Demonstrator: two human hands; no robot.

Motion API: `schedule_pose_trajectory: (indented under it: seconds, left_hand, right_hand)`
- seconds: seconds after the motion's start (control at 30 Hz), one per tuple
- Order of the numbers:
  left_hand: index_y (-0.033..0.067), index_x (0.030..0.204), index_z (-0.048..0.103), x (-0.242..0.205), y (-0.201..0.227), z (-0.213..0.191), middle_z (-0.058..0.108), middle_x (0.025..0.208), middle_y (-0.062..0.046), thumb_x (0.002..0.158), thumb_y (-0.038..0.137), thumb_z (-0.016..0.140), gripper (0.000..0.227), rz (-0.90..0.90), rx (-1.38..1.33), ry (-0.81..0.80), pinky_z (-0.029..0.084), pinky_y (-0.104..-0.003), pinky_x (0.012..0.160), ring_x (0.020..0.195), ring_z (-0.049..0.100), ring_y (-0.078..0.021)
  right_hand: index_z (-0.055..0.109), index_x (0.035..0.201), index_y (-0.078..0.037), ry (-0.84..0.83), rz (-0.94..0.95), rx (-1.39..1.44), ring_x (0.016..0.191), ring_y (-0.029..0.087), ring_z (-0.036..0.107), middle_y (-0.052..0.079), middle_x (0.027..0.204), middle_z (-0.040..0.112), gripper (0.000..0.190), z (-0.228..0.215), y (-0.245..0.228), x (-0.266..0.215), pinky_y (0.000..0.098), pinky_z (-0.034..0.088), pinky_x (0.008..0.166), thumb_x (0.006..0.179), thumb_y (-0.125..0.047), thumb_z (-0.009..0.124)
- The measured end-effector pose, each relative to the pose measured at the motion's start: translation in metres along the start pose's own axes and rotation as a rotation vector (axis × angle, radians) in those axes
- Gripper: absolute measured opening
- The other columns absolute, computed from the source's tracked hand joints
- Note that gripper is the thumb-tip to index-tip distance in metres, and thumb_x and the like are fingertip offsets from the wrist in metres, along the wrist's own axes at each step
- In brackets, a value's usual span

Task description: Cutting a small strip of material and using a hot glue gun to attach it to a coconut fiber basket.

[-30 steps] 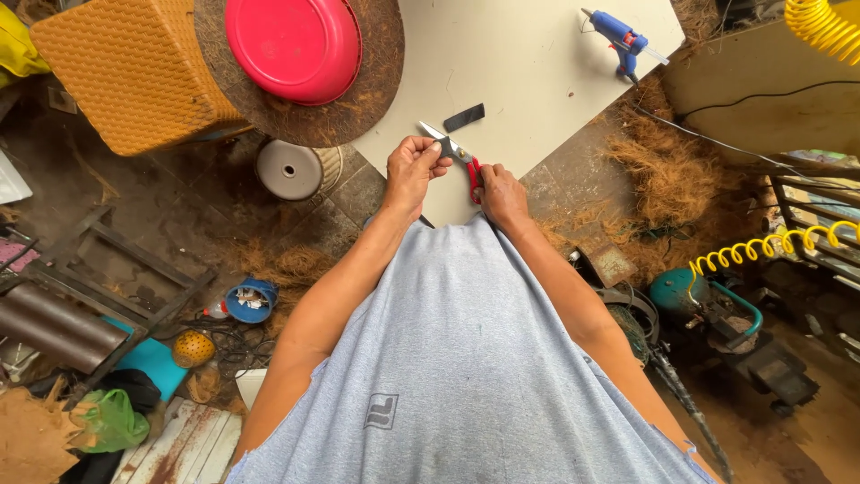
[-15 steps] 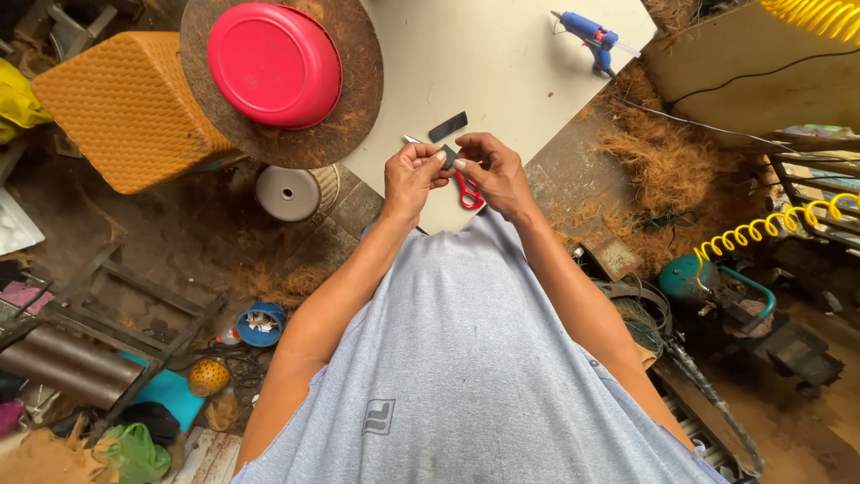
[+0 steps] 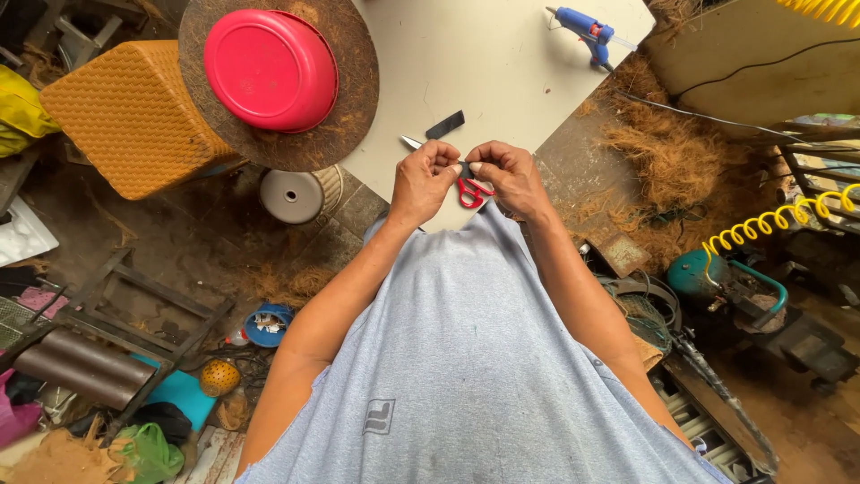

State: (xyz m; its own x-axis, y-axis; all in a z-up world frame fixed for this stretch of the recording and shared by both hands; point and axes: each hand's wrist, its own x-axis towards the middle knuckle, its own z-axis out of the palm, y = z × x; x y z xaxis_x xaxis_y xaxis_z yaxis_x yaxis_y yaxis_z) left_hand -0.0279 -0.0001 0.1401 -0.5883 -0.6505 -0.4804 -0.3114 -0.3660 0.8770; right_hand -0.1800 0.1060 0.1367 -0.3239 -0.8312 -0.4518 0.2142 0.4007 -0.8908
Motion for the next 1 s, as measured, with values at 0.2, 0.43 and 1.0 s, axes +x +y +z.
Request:
schedule_pose_trajectory:
  seconds: [0.2, 0.43, 1.0]
  left_hand:
    - [0.0008, 0.101, 0.072, 0.005, -0.008, 0.002, 0.071, 0.082, -0.013, 0.083, 0.0, 0.07, 0.018, -0.08, -0.097, -0.07, 0.062, -0.024, 0.066, 0.071, 0.074, -0.0151]
    - [-0.0032, 0.103, 0.069, 0.009, -0.031, 0.011, 0.069, 0.083, -0.012, 0.088, -0.001, 0.066, 0.015, -0.162, -0.219, 0.009, 0.063, -0.023, 0.068, 0.074, 0.074, -0.0152]
    - [-0.0006, 0.107, 0.062, 0.01, 0.009, 0.065, 0.067, 0.086, -0.011, 0.093, 0.001, 0.065, 0.015, -0.023, -0.442, 0.259, 0.064, -0.025, 0.071, 0.079, 0.074, -0.0172]
  right_hand:
    - [0.071, 0.102, 0.002, 0.048, -0.003, 0.038, 0.076, 0.012, 0.064, 0.009, 0.078, 0.066, 0.015, -0.004, 0.003, -0.006, 0.0257, 0.054, 0.071, 0.089, -0.005, 0.071]
    - [0.067, 0.114, 0.004, 0.239, -0.085, -0.193, 0.093, 0.023, 0.063, 0.019, 0.096, 0.067, 0.022, -0.098, 0.022, 0.003, 0.0385, 0.052, 0.084, 0.093, 0.0, 0.069]
    - [0.074, 0.104, -0.004, 0.053, -0.087, -0.279, 0.082, 0.018, 0.064, 0.012, 0.084, 0.069, 0.012, -0.09, -0.044, 0.002, 0.0304, 0.052, 0.073, 0.092, -0.006, 0.074]
